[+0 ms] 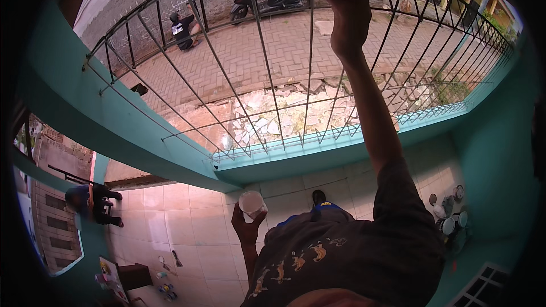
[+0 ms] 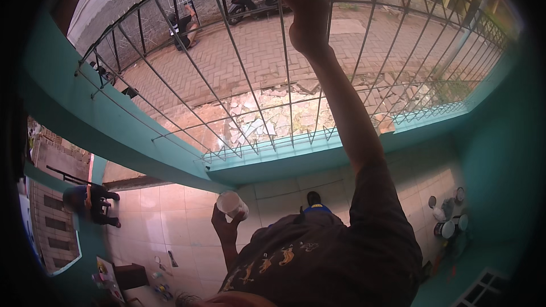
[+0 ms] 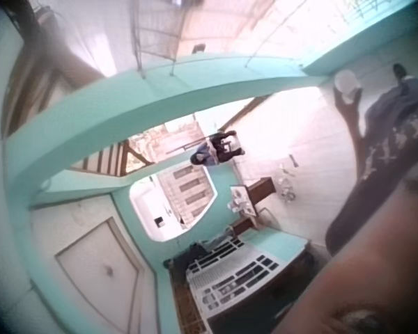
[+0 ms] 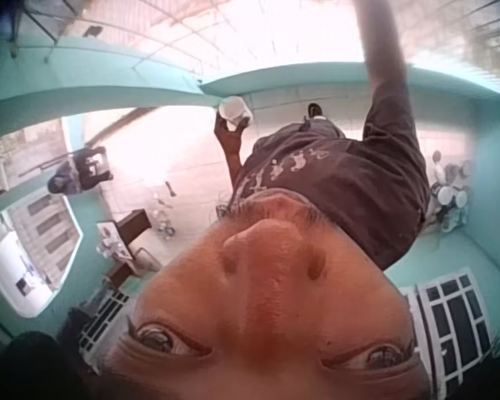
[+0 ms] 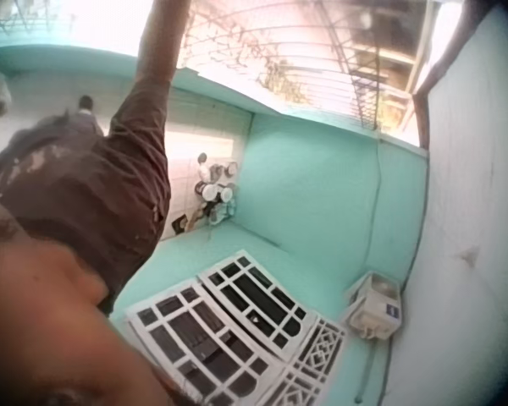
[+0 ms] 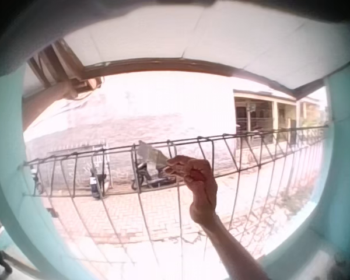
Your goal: The person paints a metal railing using a paintbrush and a small container of white paint. They repeatedly dip the brush into the container and apply paint to the vertical bars of the railing on a balcony.
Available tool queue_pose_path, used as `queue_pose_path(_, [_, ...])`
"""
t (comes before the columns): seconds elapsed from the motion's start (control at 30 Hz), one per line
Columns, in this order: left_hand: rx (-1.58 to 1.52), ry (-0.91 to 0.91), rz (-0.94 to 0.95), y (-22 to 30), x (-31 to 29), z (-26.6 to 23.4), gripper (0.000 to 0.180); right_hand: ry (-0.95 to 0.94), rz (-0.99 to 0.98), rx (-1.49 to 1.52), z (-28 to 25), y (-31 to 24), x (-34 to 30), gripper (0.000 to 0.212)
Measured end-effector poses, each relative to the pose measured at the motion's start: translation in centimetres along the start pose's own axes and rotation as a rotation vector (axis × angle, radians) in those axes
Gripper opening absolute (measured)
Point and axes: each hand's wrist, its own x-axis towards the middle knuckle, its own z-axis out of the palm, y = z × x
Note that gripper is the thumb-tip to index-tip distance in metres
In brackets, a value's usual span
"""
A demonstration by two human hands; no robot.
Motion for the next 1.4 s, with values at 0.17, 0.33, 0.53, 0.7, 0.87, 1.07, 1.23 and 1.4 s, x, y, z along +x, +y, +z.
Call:
queue_pose_path(0.17, [-0.057, -0.009, -0.018, -0.6, 0.1, 0.3, 0.069, -0.049, 0.006, -0.236, 0.1, -0.4, -0.1, 0.028])
queue_pose_path(0.33, [-0.050, -0.014, -0.015, -0.5, 0.2, 0.8, 0.069, 0.016, -0.083, -0.164, -1.1, -1.5, -1.8, 0.029])
queue_pose_path(0.53, [-0.065, -0.040, -0.021, -0.1, 0.5, 1.9, 0.070, 0.035, -0.022, -0.154, -0.8, -0.6, -2.1, 0.020])
queue_pose_path(0.7, [-0.055, -0.044, -0.026, -0.1, 0.7, 2.7, 0.068, 0.140, 0.005, -0.254, -0.7, -3.5, -5.8, 0.020])
queue_pose_path(0.87, [-0.038, -0.034, -0.012, 0.2, 0.8, 2.8, 0.068, 0.292, -0.150, -0.257, -2.9, -5.2, -2.5, 0.018])
queue_pose_path(1.07, [-0.020, -0.037, -0.003, 0.6, 0.9, 3.4, 0.067, 0.273, -0.155, -0.271, -6.5, -2.6, 1.8, 0.015])
queue_pose_path(1.23, [-0.053, -0.027, -0.020, 0.2, 0.8, 3.7, 0.067, 0.348, 0.017, -0.017, -6.0, -1.9, 1.7, 0.013])
queue_pose_path(1.4, [-0.078, -0.018, -0.035, 0.8, 1.0, 4.1, 0.068, 0.299, -0.110, -0.094, -7.8, -1.9, 0.4, 0.019])
